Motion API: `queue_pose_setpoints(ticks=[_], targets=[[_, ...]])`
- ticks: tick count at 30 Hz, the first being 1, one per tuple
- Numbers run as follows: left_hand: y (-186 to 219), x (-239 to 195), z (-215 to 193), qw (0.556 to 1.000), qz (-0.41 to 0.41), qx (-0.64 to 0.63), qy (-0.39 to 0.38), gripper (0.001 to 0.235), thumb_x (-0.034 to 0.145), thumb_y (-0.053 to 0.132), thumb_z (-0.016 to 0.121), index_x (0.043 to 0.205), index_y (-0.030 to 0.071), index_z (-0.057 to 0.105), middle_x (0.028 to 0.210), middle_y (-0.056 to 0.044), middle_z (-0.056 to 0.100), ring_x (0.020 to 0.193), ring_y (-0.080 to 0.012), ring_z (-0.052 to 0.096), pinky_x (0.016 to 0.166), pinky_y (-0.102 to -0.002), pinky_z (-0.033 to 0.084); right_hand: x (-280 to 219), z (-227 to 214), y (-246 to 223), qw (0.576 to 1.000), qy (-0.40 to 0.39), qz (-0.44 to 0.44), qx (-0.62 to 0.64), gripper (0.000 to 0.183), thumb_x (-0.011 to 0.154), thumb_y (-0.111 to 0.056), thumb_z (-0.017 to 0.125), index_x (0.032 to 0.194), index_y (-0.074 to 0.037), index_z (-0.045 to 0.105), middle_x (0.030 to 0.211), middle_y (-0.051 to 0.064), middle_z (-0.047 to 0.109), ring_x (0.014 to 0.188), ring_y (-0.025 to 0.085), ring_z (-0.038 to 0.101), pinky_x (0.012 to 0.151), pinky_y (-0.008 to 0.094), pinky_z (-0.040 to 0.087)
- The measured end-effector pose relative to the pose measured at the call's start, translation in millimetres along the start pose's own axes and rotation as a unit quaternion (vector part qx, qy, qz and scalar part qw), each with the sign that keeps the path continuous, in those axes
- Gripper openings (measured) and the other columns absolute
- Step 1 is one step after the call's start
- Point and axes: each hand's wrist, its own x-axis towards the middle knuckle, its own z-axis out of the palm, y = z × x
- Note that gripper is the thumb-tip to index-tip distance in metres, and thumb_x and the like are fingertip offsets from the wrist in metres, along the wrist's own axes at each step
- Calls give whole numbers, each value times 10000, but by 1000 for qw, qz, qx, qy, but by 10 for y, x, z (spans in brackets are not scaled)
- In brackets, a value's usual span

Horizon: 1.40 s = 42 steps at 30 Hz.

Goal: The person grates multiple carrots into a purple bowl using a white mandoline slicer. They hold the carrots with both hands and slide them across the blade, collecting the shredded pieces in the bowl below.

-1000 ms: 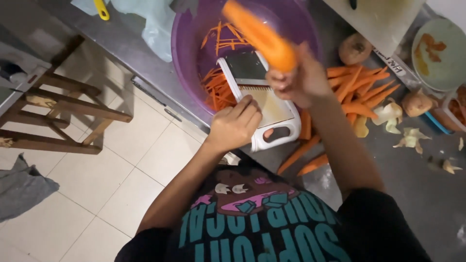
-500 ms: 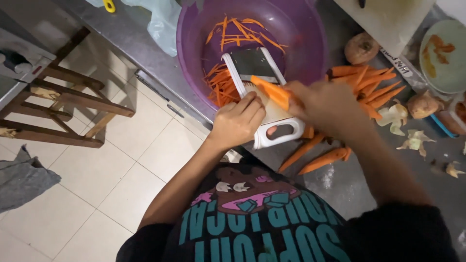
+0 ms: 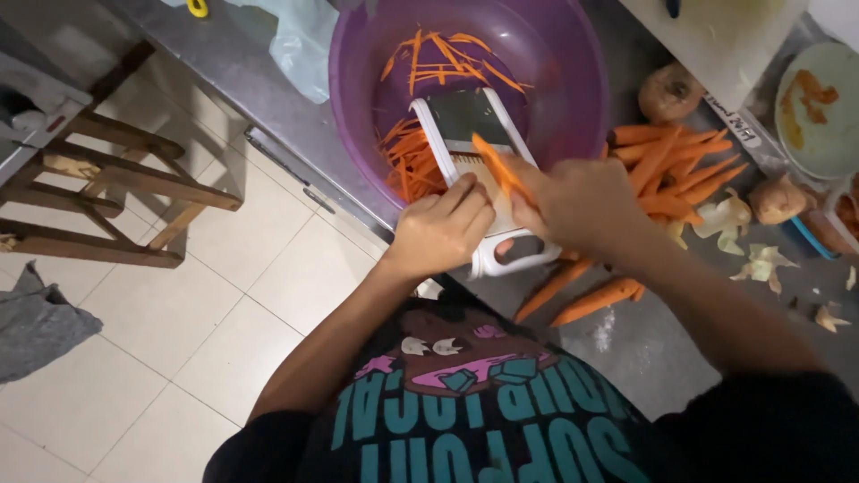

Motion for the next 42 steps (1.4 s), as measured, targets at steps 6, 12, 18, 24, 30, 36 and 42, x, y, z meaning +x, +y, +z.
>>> queue_pose_setpoints(ticks=[6,12,18,24,30,36,42], targets=[[-21,91,-77,1000,9,2,4,328,1151,113,466,937,154,711,987,-86,705,1039,-275,778,687,-273,497,724,823,212,998,38,-22,-45,508,1079,-514,511,1521,-366,712,529,15,677,554,262,772,536,460,603],[-57,43,-75,999,-11,-34,-38,556,1209,517,398,888,125,626,979,-67,712,1083,-218,802,593,-254,413,1293,989,380,970,205,-65,-112,339,1217,-542,548,1339,-406,834,508,-80,560,360,141,538,313,298,396],[-15,99,-101,1000,-4,-5,0,297,1151,123,512,927,156,704,989,-77,699,1041,-276,781,677,-272,500,-78,-174,91,999,10,7,41,468,1003,-590,633,1399,-396,787,625,91,723,645,339,794,616,465,600],[2,67,-58,1000,-2,7,0,315,1166,120,495,935,159,706,994,-84,702,1049,-276,786,674,-266,482,-91,284,92,1000,12,4,2,405,984,-695,633,1181,-368,767,565,1,648,563,288,755,522,415,545],[21,108,-53,1000,-10,19,6,325,1161,126,490,921,168,706,989,-84,718,1036,-273,794,674,-265,494,948,1174,164,999,48,-16,-17,330,1081,-575,545,1286,-408,743,523,16,671,530,292,768,505,468,581],[2,150,-98,999,-24,29,3,341,1184,150,457,954,138,709,997,-89,715,1066,-275,793,685,-268,500,1363,993,175,996,85,-2,6,371,1063,-543,558,1113,-245,773,620,112,735,591,403,783,539,519,572],[36,-56,129,999,-19,35,2,347,1183,142,458,940,153,705,1004,-80,712,1072,-263,785,691,-260,488,36,-355,137,998,-55,3,0,369,969,-623,610,1111,-311,746,609,73,737,701,376,820,636,484,604]])
